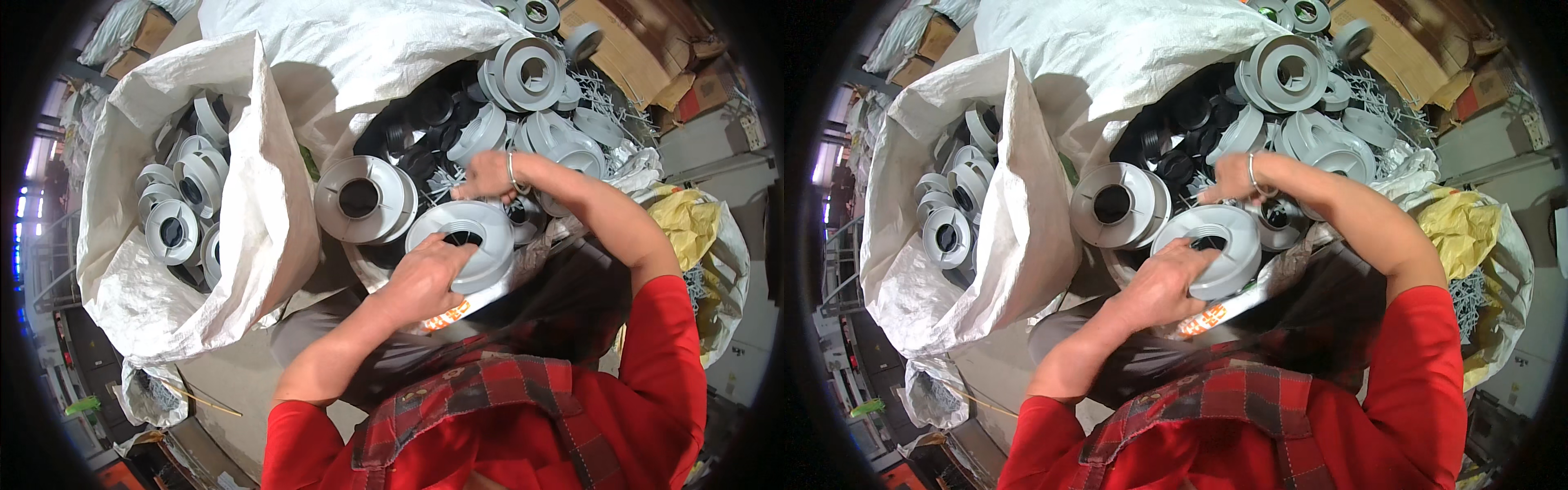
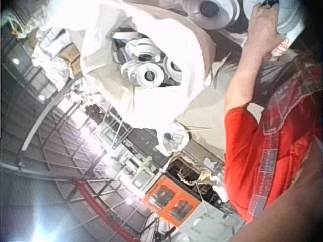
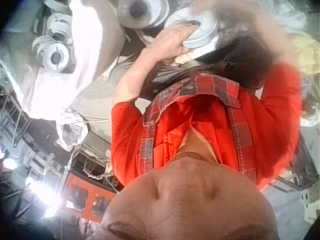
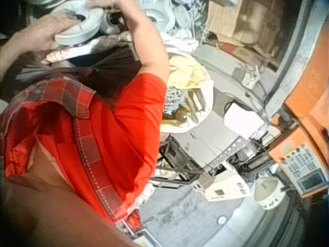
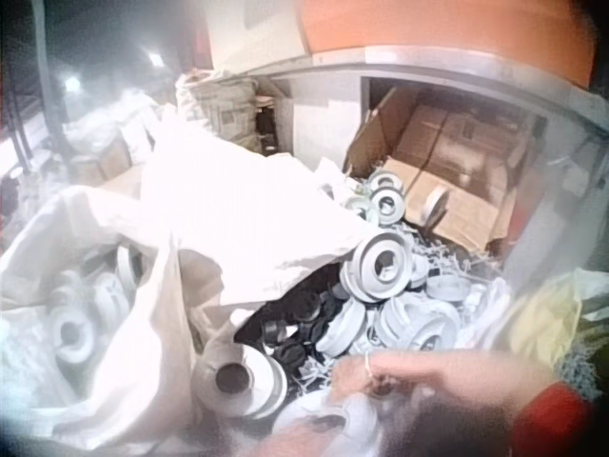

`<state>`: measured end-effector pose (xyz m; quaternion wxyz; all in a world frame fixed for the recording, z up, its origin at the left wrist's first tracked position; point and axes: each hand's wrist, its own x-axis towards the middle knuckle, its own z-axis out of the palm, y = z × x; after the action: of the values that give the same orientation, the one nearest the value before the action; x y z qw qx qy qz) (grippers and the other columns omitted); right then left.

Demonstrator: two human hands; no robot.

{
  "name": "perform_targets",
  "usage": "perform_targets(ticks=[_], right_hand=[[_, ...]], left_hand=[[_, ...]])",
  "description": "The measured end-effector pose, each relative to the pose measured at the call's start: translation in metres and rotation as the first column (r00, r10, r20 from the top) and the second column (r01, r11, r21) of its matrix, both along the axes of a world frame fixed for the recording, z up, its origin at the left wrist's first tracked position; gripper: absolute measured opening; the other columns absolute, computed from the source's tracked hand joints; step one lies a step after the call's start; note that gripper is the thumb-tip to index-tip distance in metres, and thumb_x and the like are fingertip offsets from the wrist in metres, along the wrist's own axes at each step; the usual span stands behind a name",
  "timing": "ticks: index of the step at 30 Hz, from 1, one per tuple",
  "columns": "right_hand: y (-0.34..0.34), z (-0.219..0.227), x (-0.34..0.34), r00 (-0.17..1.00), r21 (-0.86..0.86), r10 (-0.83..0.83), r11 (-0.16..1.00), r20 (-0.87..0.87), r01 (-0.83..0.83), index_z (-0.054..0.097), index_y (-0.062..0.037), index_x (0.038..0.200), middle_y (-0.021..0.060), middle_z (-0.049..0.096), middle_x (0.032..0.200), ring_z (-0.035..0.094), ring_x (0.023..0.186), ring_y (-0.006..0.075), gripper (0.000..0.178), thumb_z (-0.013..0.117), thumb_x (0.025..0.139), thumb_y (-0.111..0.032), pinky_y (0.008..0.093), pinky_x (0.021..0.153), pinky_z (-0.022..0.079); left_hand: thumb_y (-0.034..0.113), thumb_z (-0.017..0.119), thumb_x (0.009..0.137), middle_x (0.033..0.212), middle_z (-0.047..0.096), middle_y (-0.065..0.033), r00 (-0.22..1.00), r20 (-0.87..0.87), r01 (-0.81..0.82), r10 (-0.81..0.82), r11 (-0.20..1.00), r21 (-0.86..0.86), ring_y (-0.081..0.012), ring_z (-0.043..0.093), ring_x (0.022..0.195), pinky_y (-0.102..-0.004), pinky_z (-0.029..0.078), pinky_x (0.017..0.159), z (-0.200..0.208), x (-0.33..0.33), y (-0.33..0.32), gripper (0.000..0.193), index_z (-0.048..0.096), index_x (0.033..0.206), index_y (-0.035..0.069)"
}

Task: The person sits on the floor and assembles gray circular plastic parts with black rubber inserts by hand. They repeatedly pick up a gray part, insert a black piece, and place the assembled unit into a white sack. The person also briefly uses a wooden stick to stir a bin of metal shavings.

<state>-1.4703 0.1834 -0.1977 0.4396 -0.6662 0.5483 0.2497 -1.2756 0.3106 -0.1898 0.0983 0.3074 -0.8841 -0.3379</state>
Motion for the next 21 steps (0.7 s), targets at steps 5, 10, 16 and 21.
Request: perform_targets(ticks=[5, 10, 16, 21], right_hand=[[-0.069, -0.05, 0.015, 0.988, -0.769, -0.128, 0.622, 0.083, 0.145, 0.033, 0.0018, 0.131, 0.0215, 0.048, 0.121, 0.047, 0.115, 0.0346, 0.082, 0.068, 0.077, -0.049, 0.0445, 0.095, 0.041], [-0.091, -0.083, 0.032, 0.97, -0.828, -0.229, 0.557, -0.081, 0.063, 0.032, 0.0051, 0.133, 0.0173, 0.05, 0.12, 0.047, 0.114, 0.0313, 0.089, 0.073, 0.072, -0.045, 0.0436, 0.09, 0.046], [-0.033, -0.015, 0.012, 0.885, -0.598, -0.089, 0.705, 0.458, 0.381, 0.041, 0.005, 0.117, 0.0248, 0.06, 0.09, 0.061, 0.087, 0.038, 0.076, 0.073, 0.062, -0.037, 0.0405, 0.08, 0.048], [0.035, 0.022, 0.014, 0.829, -0.552, 0.093, 0.786, 0.552, 0.279, 0.043, -0.0035, 0.125, 0.0204, 0.046, 0.102, 0.051, 0.098, 0.0344, 0.075, 0.074, 0.064, -0.035, 0.0379, 0.087, 0.043]], left_hand=[[0.024, 0.064, 0.085, 0.082, 0.065, -0.0043, 0.685, -0.029, -0.332, 0.728, 0.347, 0.877, -0.01, 0.059, 0.072, -0.0263, 0.048, 0.065, 0.0, 0.004, -0.02, 0.029, 0.063, 0.098, -0.001], [0.029, 0.062, 0.088, 0.091, 0.065, -0.0117, 0.37, -0.097, -0.404, 0.924, 0.254, 0.879, -0.0181, 0.063, 0.082, -0.032, 0.052, 0.072, 0.003, 0.018, -0.043, 0.038, 0.06, 0.105, -0.004], [0.032, 0.065, 0.087, 0.097, 0.063, -0.008, 0.129, -0.191, -0.338, 0.973, 0.225, 0.914, -0.0143, 0.061, 0.087, -0.0277, 0.051, 0.066, 0.007, 0.014, -0.051, 0.04, 0.058, 0.108, -0.001], [0.032, 0.059, 0.091, 0.107, 0.06, -0.0095, 0.311, -0.238, -0.223, 0.92, 0.314, 0.923, -0.0178, 0.059, 0.095, -0.0336, 0.049, 0.083, -0.001, 0.009, -0.048, 0.044, 0.05, 0.119, -0.001]])
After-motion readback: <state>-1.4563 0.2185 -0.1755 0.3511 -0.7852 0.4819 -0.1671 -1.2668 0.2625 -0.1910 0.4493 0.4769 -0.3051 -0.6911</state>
